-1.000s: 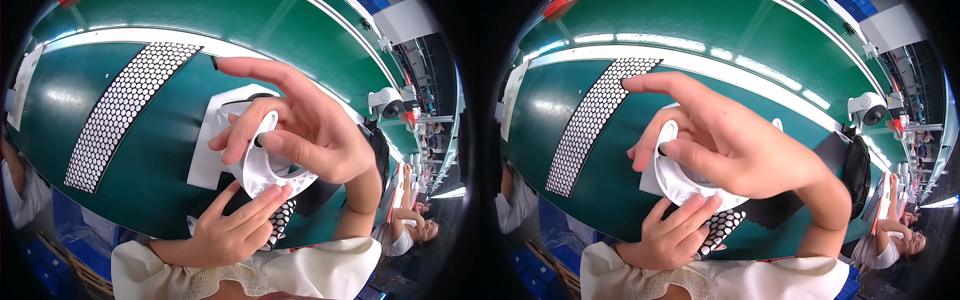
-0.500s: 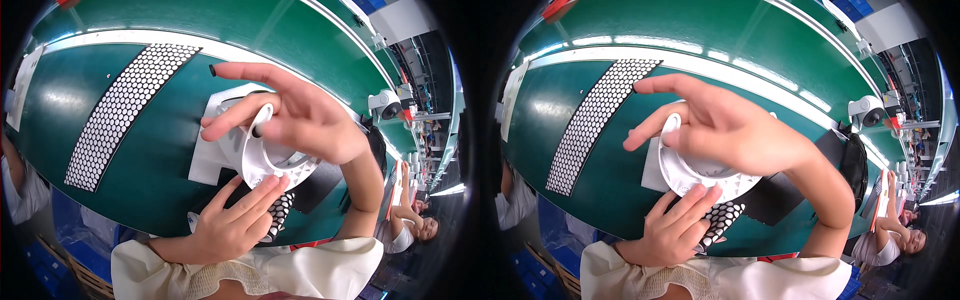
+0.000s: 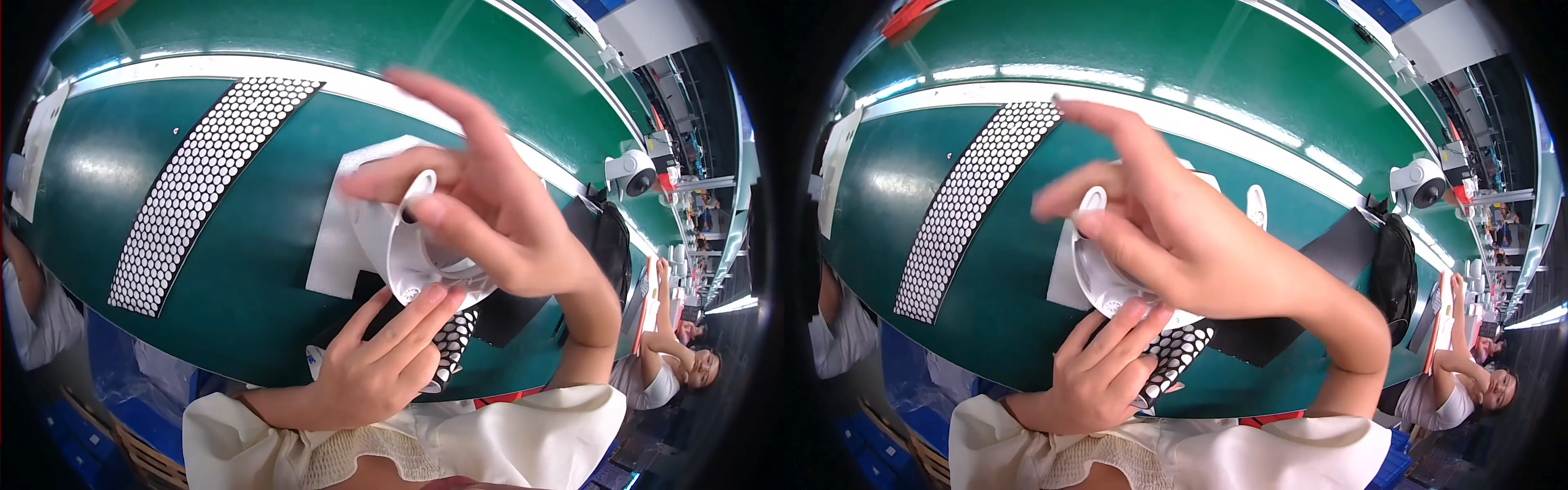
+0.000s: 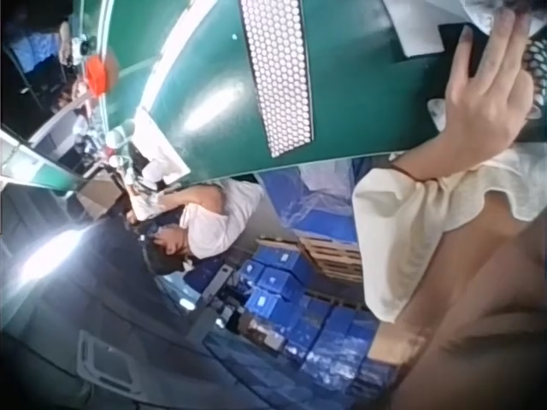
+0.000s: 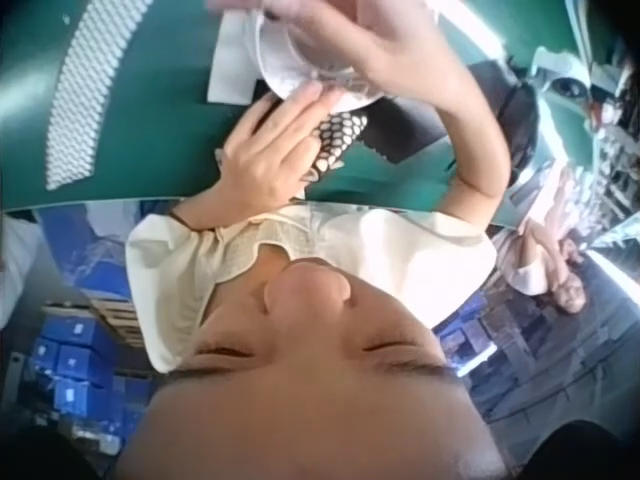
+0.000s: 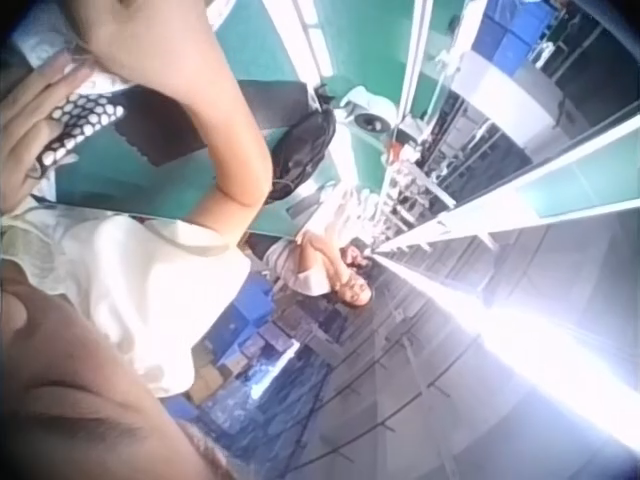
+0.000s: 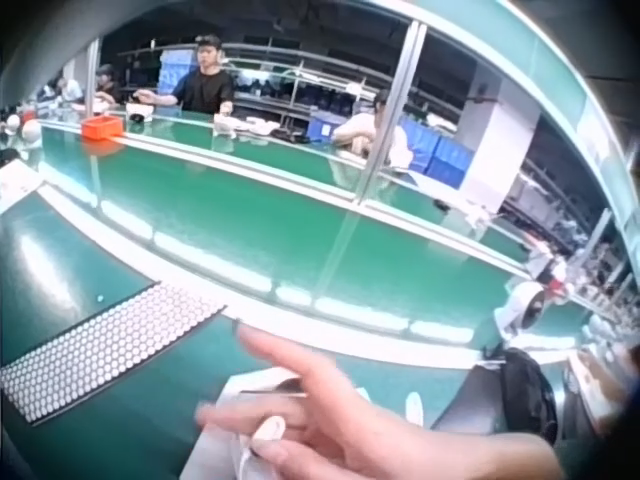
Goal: Assembling small black rubber pads onto the base of white plastic camera mounts on an assembly line.
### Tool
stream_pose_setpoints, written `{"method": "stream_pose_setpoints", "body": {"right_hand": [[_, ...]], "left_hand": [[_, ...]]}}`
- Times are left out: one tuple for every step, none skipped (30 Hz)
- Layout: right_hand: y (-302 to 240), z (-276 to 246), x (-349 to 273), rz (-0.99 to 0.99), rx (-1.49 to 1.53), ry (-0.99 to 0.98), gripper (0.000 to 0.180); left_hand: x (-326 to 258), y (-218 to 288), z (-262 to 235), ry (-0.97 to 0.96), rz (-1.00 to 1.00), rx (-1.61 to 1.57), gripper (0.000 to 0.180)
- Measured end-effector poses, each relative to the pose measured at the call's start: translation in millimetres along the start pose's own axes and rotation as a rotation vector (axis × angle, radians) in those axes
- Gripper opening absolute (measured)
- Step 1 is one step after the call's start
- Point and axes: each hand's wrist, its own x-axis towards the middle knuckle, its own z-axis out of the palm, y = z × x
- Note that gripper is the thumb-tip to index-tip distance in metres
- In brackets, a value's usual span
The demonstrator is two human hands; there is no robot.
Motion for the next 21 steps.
{"method": "stream_pose_setpoints", "body": {"right_hand": [[0,2,-2,-0.129,-0.102,0.124,0.056],[-1,-5,3,-0.390,-0.284,0.219,0.060],[-4,-12,0,-0.474,-0.440,0.279,0.057],[-12,-18,-9,-0.502,-0.498,0.376,0.044],[-18,-18,-18,-0.468,-0.476,0.472,0.027],[-27,-27,-31,-0.371,-0.522,0.469,0.015],[-35,-35,-43,-0.282,-0.550,0.468,0.013],[-42,-40,-53,-0.193,-0.576,0.469,0.011],[-36,-48,-55,-0.119,-0.515,0.422,0.012],[-26,-53,-55,-0.089,-0.398,0.373,0.010],[-15,-57,-57,-0.060,-0.283,0.324,0.009],[-7,-60,-59,-0.011,-0.148,0.297,0.010],[-6,-60,-60,-0.018,-0.140,0.305,0.010],[-6,-59,-61,0.019,-0.014,0.292,0.010],[-7,-59,-61,0.056,0.112,0.276,0.010],[-9,-59,-62,0.061,0.110,0.294,0.010],[-8,-60,-65,0.056,0.116,0.302,0.010],[-9,-62,-68,0.065,0.053,0.296,0.010],[-9,-63,-71,0.076,-0.012,0.292,0.010],[-10,-63,-74,0.085,0.007,0.306,0.010],[-12,-61,-76,0.131,-0.017,0.319,0.011]], "left_hand": [[0,0,-1,-0.002,-0.022,-0.009,0.024],[-1,-1,-1,-0.004,-0.046,-0.017,0.024],[-5,-4,0,0.009,-0.057,-0.021,0.024],[-4,-3,0,0.010,-0.050,-0.021,0.024],[-4,-3,0,0.010,-0.049,-0.016,0.024],[-4,-1,0,0.008,-0.042,-0.016,0.024],[-2,1,0,0.006,-0.026,-0.024,0.024],[0,4,-1,0.009,-0.011,-0.019,0.024],[-2,3,0,0.005,-0.018,0.011,0.023],[-3,2,1,0.017,-0.032,0.012,0.023],[-5,1,3,0.006,-0.033,0.028,0.023],[-6,0,4,0.020,-0.026,0.042,0.023],[-8,-1,5,0.035,-0.018,0.055,0.023],[-10,-3,5,0.019,0.003,0.054,0.023],[-9,-2,6,0.008,0.009,0.058,0.023],[-8,-1,7,0.028,0.000,0.056,0.023],[-7,0,7,0.049,-0.009,0.052,0.024],[-8,-1,7,0.020,0.014,0.078,0.027],[-9,-2,6,0.013,0.024,0.077,0.027],[-11,-3,5,-0.018,0.049,0.077,0.027],[-14,-4,6,-0.051,0.074,0.072,0.029]]}}
